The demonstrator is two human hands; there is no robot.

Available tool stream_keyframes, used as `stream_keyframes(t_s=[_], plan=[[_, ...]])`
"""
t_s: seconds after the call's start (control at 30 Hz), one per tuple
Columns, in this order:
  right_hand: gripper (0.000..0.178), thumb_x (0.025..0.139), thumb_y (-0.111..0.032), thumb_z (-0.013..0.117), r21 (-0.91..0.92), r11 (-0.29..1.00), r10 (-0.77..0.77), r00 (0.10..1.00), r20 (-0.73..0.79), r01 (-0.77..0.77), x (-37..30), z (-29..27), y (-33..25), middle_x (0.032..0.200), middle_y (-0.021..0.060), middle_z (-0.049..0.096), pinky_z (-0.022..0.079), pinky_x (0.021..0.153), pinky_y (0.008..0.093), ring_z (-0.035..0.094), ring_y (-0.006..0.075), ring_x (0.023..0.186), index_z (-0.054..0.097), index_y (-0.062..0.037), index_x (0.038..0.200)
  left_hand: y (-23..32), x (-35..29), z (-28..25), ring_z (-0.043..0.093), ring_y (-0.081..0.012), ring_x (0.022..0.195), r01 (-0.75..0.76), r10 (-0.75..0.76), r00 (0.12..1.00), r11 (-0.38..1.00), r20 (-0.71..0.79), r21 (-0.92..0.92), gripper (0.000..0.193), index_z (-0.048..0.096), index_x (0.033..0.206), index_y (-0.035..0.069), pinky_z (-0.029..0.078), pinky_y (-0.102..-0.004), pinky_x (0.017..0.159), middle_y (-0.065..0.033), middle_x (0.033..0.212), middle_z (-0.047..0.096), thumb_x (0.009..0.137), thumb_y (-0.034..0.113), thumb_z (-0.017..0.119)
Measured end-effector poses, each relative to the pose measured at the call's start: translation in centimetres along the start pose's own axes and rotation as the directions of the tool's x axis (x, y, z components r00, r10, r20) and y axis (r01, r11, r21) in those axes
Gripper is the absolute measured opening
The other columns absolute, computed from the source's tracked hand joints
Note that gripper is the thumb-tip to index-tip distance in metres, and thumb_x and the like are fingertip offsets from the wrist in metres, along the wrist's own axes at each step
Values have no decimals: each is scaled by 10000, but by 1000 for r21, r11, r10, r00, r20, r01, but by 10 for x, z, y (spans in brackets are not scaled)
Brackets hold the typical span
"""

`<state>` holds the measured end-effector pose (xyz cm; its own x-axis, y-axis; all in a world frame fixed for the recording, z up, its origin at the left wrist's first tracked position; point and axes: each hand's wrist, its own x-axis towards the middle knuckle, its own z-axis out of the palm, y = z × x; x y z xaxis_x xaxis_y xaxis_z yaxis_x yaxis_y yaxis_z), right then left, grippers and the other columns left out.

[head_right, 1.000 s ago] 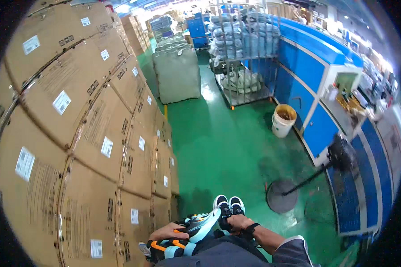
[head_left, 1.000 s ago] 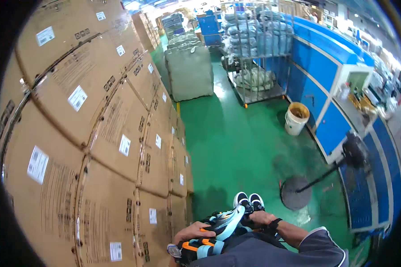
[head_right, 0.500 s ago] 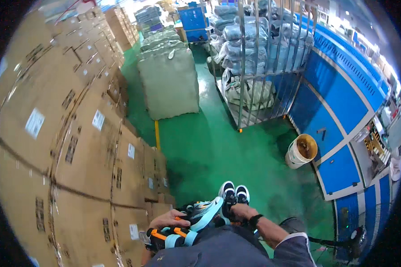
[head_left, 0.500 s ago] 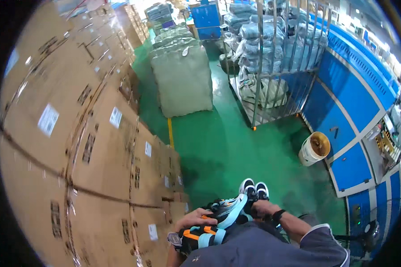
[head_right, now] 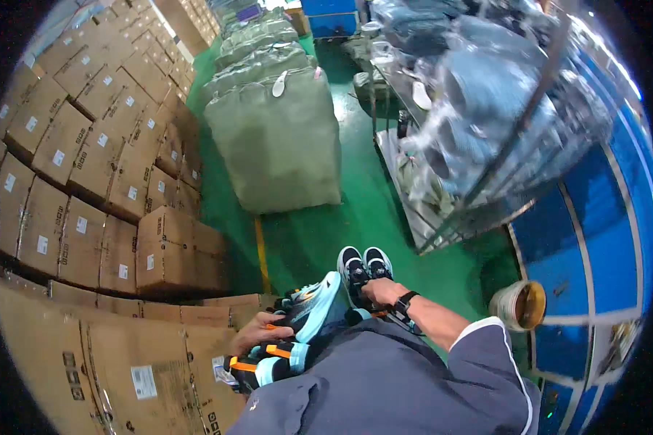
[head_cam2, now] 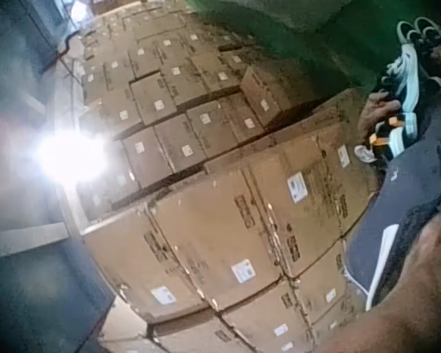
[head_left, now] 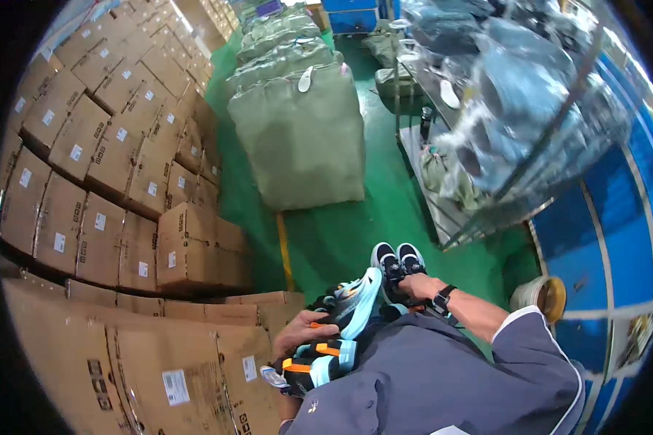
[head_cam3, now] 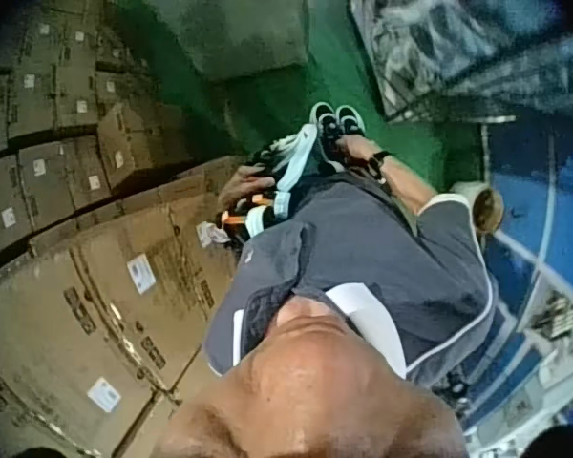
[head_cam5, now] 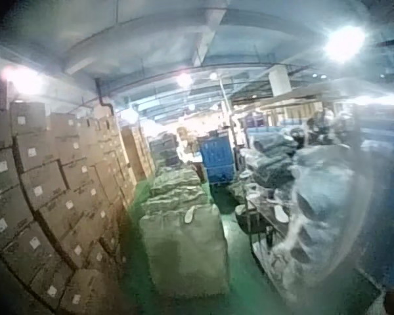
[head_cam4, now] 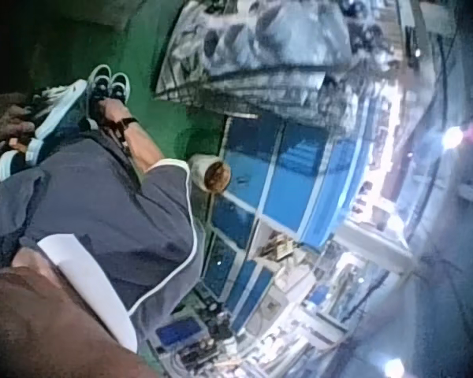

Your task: Operating a lasting machine to shape shoes and moving finished footwear onto a conveyor belt.

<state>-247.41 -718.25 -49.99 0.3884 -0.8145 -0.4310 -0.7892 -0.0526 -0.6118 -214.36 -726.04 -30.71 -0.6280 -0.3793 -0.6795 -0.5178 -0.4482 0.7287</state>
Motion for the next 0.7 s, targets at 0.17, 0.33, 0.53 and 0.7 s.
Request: stream_keyframes(t_s=[0.17, 0.33, 0.53, 0.7], plan=[[261, 720, -107, 652, -116, 993, 26, 996, 83, -16, 120, -127, 60, 876, 159, 677, 519, 681, 447, 665, 348, 836, 667, -70, 978, 83, 101, -87, 584, -50, 773, -22, 20, 999, 999, -50, -35, 240, 690, 1011, 14, 464, -222, 673, 17, 840, 664, 861, 195, 735], [274, 762, -97, 606, -145, 987, 72, 997, -5, -72, 224, -236, 141, 941, 153, 694, 531, 760, 448, 666, 349, 913, 673, -113, 1027, 164, 237, -187, 535, -50, 694, -99, 99, 992, 995, -82, 2, 201, 687, 907, 6, 423, -235, 610, 36, 775, 617, 846, 189, 743], [306, 720, -70, 643, -155, 981, 136, 984, 115, -117, 302, -368, 208, 936, 178, 688, 530, 748, 455, 663, 359, 921, 656, -61, 1026, 289, 337, -245, 558, -52, 761, -12, 13, 1000, 980, 5, -197, 234, 690, 961, -11, 441, -229, 689, 13, 814, 640, 840, 182, 744], [267, 743, -110, 663, -225, 974, 71, 955, 288, -4, 403, -461, 296, 988, 166, 689, 542, 772, 437, 659, 358, 959, 668, -86, 1009, 352, 438, -287, 560, -58, 752, -85, 71, 992, 987, -104, -135, 243, 688, 970, -17, 454, -239, 689, 16, 813, 637, 842, 181, 746]])
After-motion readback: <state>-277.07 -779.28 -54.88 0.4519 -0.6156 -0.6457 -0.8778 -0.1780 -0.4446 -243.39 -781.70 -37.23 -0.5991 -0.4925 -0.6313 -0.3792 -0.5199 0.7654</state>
